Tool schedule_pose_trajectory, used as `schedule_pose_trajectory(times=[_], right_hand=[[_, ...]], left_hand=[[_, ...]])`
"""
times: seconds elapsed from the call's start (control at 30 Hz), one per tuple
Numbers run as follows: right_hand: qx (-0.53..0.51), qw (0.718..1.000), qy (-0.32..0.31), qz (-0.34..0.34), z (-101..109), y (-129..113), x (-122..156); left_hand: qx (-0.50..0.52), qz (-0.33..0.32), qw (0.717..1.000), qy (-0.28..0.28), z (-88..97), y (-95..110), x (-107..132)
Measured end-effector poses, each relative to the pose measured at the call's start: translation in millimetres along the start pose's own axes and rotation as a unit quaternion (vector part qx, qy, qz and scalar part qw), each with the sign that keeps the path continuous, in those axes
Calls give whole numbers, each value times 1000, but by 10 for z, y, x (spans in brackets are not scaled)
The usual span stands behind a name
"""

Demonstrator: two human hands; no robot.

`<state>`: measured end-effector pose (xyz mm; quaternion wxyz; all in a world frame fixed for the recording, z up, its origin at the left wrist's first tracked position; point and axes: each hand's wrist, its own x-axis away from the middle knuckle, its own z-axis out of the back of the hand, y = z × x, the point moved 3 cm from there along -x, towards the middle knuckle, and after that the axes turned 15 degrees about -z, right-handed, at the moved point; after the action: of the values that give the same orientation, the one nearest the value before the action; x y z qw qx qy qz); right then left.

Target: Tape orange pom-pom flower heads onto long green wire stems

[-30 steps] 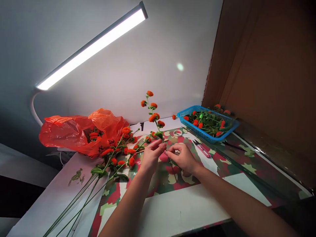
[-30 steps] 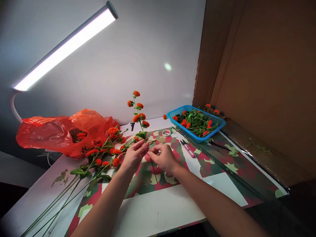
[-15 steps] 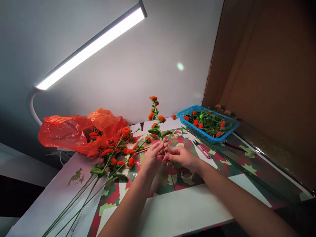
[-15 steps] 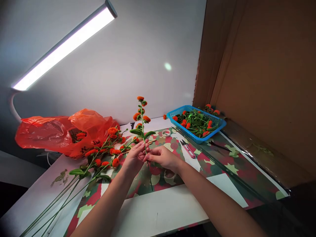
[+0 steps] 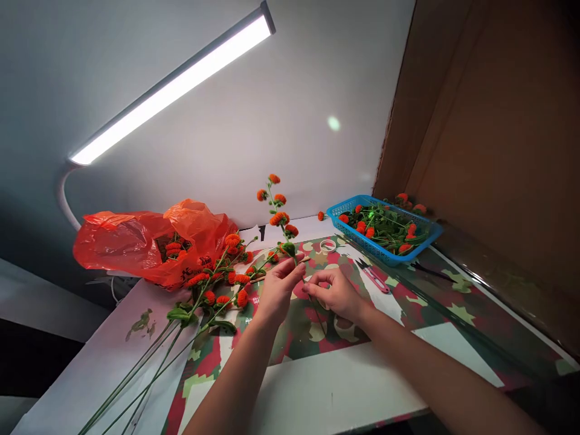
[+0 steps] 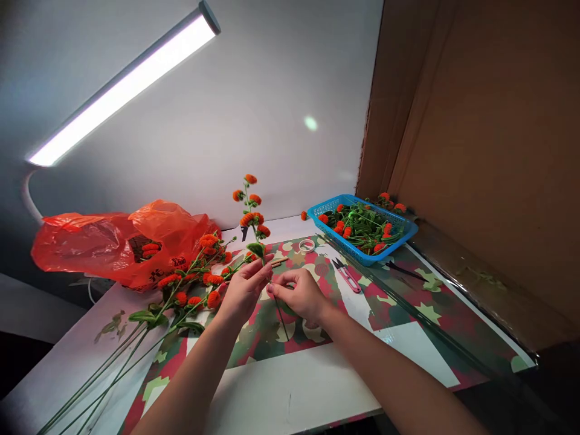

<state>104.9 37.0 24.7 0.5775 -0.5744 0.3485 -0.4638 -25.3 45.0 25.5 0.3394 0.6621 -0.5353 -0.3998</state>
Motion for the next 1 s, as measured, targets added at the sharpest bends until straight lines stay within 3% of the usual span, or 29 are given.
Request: schedule_pose_trajectory(times=[0.07,0.17,0.3,0.43,0.63,0.8,0.9,1.0], right_hand=[[19,999,21,15,-13,-49,36],[-4,998,-60,-28,-25,-26,28],[-70,981,-174,-56,-3,31,-1],[-112,972,-195,-71,15,61,-10],[-152,968,-184,-76,-32,84,-19],[-62,996,-62,-5,-54,-21,35],[-2,1000,1,14,-53,-79,79],[15,1000,-9,4,-42,-80,82]], left_hand=[[2,12,999,35,37,-15,-14],[57,37,996,59,44,-8,-35],[113,46,992,43,31,55,-49],[134,67,989,5,43,83,-45],[129,82,987,-37,5,63,-36],[58,42,996,-60,-58,78,10],[-18,13,999,-43,-41,81,18],[-40,7,999,-6,1,83,2]])
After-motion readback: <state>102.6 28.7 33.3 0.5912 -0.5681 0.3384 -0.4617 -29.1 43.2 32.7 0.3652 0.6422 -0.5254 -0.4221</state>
